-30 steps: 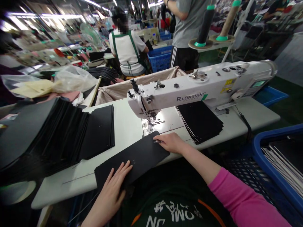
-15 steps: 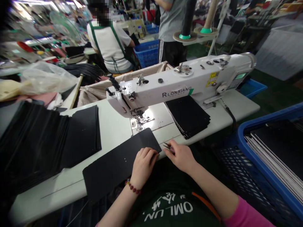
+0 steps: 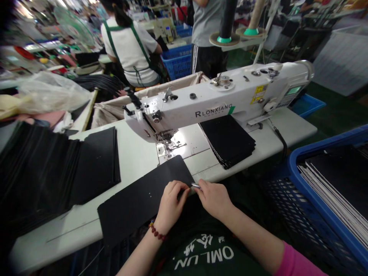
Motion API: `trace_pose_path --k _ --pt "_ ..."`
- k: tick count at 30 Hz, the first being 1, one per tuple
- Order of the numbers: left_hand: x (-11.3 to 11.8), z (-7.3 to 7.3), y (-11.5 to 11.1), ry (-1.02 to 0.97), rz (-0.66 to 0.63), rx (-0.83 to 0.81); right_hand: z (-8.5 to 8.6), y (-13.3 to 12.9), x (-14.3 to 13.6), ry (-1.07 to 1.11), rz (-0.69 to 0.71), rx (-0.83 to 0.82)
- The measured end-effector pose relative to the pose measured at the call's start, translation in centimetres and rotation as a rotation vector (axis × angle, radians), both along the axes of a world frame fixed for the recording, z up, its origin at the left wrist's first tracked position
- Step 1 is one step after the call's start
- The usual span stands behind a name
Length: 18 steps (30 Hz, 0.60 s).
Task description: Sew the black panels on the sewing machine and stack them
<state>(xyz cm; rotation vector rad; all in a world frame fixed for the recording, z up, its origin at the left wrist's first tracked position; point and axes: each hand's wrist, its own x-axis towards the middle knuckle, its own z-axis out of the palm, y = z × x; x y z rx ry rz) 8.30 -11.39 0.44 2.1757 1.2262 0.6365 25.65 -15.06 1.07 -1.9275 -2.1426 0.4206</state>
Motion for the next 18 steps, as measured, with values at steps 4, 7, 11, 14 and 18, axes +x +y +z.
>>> trace_pose_path --k 4,7,11,14,18 --pt "-1.5 1.2 -0.2 0.007 -0.077 -0.003 0.0 0.1 0.2 -0.033 -0.008 -0.011" --pt "-6.0 2.7 -1.1 0.082 -0.260 -0.039 0.2 0.3 0.9 -0.004 -0.018 -0.006" --pt "-14.7 3.3 -3.5 0.227 -0.221 0.029 0.5 0.8 0.9 0.112 -0.003 0.061" --pt "-19.9 2.2 -5.1 0.341 0.004 0.119 0.3 1.1 -0.3 0.160 0.145 0.102" --pt "-23.1 1.3 -5.9 0.319 0.053 0.105 0.0 1.9 -2.0 0.108 0.332 0.056"
